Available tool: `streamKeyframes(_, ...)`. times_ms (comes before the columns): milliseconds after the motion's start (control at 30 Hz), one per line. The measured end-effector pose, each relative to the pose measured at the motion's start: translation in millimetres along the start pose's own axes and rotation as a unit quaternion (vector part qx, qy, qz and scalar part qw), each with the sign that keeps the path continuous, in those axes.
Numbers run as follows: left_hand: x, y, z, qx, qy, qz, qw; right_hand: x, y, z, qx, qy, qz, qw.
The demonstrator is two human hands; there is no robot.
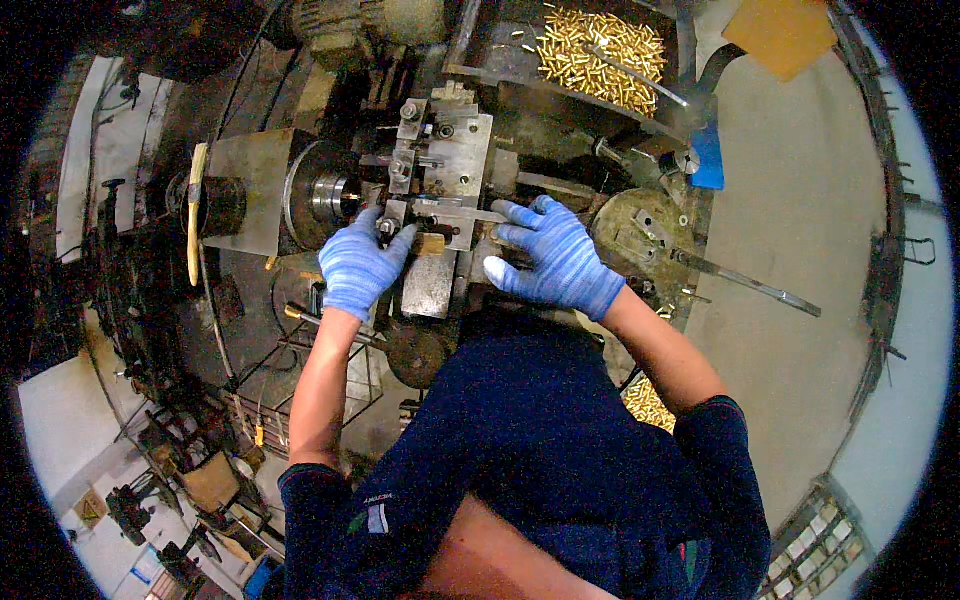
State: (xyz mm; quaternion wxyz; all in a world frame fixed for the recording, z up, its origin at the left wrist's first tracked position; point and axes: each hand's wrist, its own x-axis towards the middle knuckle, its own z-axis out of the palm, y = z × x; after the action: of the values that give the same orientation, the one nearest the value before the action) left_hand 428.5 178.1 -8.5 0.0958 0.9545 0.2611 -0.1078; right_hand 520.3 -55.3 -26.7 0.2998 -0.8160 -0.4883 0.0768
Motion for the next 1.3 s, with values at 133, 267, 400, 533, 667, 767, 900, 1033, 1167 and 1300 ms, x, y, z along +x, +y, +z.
streamKeyframes(133,12,2,-1,0.003,-0.059,0.004,0.998,2,2,1,0.003,-0.014,0.006,1.000)
streamKeyframes(267,11,0,2,-0.044,-0.032,0.009,0.998,2,8,8,-0.011,0.001,-0.005,1.000)
streamKeyframes(400,7,-3,10,-0.089,0.003,0.018,0.996,4,8,10,0.001,0.001,-0.006,1.000)
streamKeyframes(533,6,-3,13,-0.108,0.026,0.025,0.993,4,9,13,0.001,0.009,-0.006,1.000)
streamKeyframes(667,5,-6,19,-0.126,0.045,0.029,0.991,9,7,14,0.005,-0.002,0.002,1.000)
streamKeyframes(767,5,-10,23,-0.133,0.061,0.042,0.988,13,6,16,0.001,0.003,-0.005,1.000)
streamKeyframes(900,4,-9,21,-0.147,0.067,0.045,0.986,16,7,20,-0.001,0.005,-0.006,1.000)
streamKeyframes(1033,4,-10,23,-0.161,0.062,0.045,0.984,19,4,20,0.004,0.009,0.000,1.000)
streamKeyframes(1167,3,-9,21,-0.163,0.081,0.060,0.981,18,7,25,0.008,0.011,0.000,1.000)
streamKeyframes(1300,2,-10,27,-0.189,0.089,0.057,0.976,17,8,27,0.024,0.014,0.002,1.000)
